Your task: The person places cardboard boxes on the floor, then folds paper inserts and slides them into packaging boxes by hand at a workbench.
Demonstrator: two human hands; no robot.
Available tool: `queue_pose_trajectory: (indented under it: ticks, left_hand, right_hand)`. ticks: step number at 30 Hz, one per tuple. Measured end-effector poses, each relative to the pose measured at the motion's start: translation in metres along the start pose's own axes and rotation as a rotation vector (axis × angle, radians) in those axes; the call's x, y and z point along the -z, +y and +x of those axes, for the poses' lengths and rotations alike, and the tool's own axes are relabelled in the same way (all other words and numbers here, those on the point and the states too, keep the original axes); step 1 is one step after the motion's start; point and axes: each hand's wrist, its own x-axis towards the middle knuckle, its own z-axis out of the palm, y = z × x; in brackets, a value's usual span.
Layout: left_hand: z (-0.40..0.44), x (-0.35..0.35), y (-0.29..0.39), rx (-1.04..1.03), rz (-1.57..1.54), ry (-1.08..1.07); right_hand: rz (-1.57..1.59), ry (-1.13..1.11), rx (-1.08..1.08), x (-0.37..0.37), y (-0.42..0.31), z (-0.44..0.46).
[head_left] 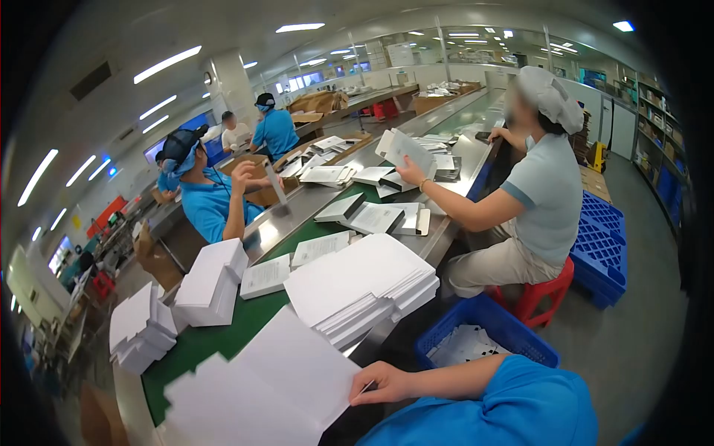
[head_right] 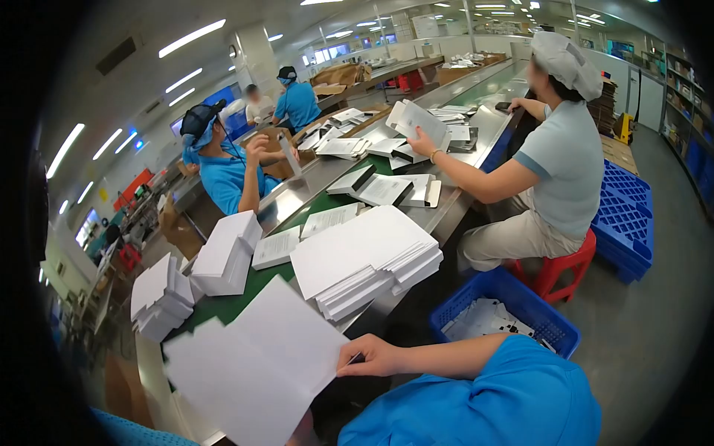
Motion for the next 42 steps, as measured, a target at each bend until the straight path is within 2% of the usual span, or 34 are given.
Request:
queue_pose_trajectory:
  ticks: [3,7,8,9,11,13,14,15,16,17,19,21,22,24,29,31,32,33,34,36,37,39,40,41,42]
  left_hand:
    - [-0.003,-0.003,-0.002,0.074,-0.182,-0.106]
    - [-0.008,-0.011,-0.005,0.150,-0.428,-0.228]
    - [-0.006,-0.023,0.007,0.218,-0.386,-0.221]
    - [-0.007,-0.020,0.009,0.207,-0.382,-0.201]
    - [-0.007,-0.014,0.009,0.353,-0.266,-0.130]
    - [-0.009,-0.011,0.007,0.327,-0.316,-0.052]
    - [-0.008,-0.016,0.010,0.227,-0.268,0.036]
    - [-0.007,-0.018,0.013,0.124,-0.220,0.123]
    - [-0.007,-0.015,0.014,0.110,-0.220,0.141]
    - [-0.009,-0.012,0.015,0.077,-0.027,0.114]
    - [-0.014,-0.013,0.018,0.068,0.319,0.011]
    - [-0.012,-0.021,0.017,-0.067,0.659,-0.207]
    - [-0.012,-0.026,0.019,-0.050,0.665,-0.184]
    - [-0.009,-0.033,0.023,-0.066,0.774,-0.341]
    - [0.010,-0.040,0.028,0.032,0.767,-0.467]
    - [0.033,-0.041,0.036,0.046,0.760,-0.705]
    - [0.053,-0.043,0.045,-0.011,0.730,-0.737]
    - [0.074,-0.025,0.024,0.042,0.699,-0.696]
    - [0.101,-0.031,0.032,-0.008,0.542,-0.617]
    - [0.167,-0.038,0.040,-0.003,0.717,-0.417]
    - [0.199,-0.047,0.042,-0.078,0.770,-0.361]
    - [0.269,-0.049,0.025,-0.231,0.973,-0.267]
    - [0.306,-0.045,0.009,-0.360,1.121,-0.286]
    - [0.337,-0.049,-0.004,-0.360,1.122,-0.293]
    - [0.366,-0.055,-0.016,-0.434,1.256,-0.297]
  right_hand:
    - [-0.008,-0.088,0.070,-0.013,-0.002,0.005]
    - [0.005,-0.135,0.005,-0.021,0.014,0.001]
    - [-0.006,-0.110,0.002,-0.022,0.016,-0.001]
    - [-0.174,-0.151,-0.213,-0.022,0.017,-0.004]
    - [-0.096,-0.324,-0.088,-0.013,0.016,0.000]
    - [-0.236,-0.371,-0.035,0.000,0.002,0.003]
    - [-0.222,-0.374,-0.134,0.010,-0.007,0.008]
    - [-0.200,-0.234,-0.122,0.015,-0.006,0.007]
    - [-0.130,-0.080,-0.127,0.018,-0.004,0.009]
    - [-0.218,0.013,-0.126,0.024,-0.006,0.008]
    - [-0.082,0.167,-0.022,0.014,-0.014,0.013]
    - [0.236,0.274,0.009,-0.002,-0.001,0.014]
    - [0.224,0.371,0.034,-0.007,0.000,0.014]
    - [0.295,0.297,-0.042,0.002,0.008,0.014]
    - [0.337,0.137,-0.188,0.022,0.016,0.014]
    - [0.457,0.291,-0.242,0.036,0.020,0.019]
    - [0.495,0.385,-0.256,0.048,0.016,0.027]
    - [0.473,0.502,-0.190,0.064,0.010,0.040]
    - [0.648,0.579,-0.158,0.080,0.003,0.053]
    - [0.720,0.686,-0.136,0.119,0.009,0.072]
    - [0.724,0.693,-0.137,0.132,0.020,0.075]
    - [0.826,0.865,-0.133,0.155,0.040,0.081]
    - [0.899,0.849,-0.134,0.159,0.043,0.079]
    - [0.901,0.856,-0.132,0.158,0.042,0.078]
    - [0.867,0.907,-0.151,0.155,0.040,0.077]
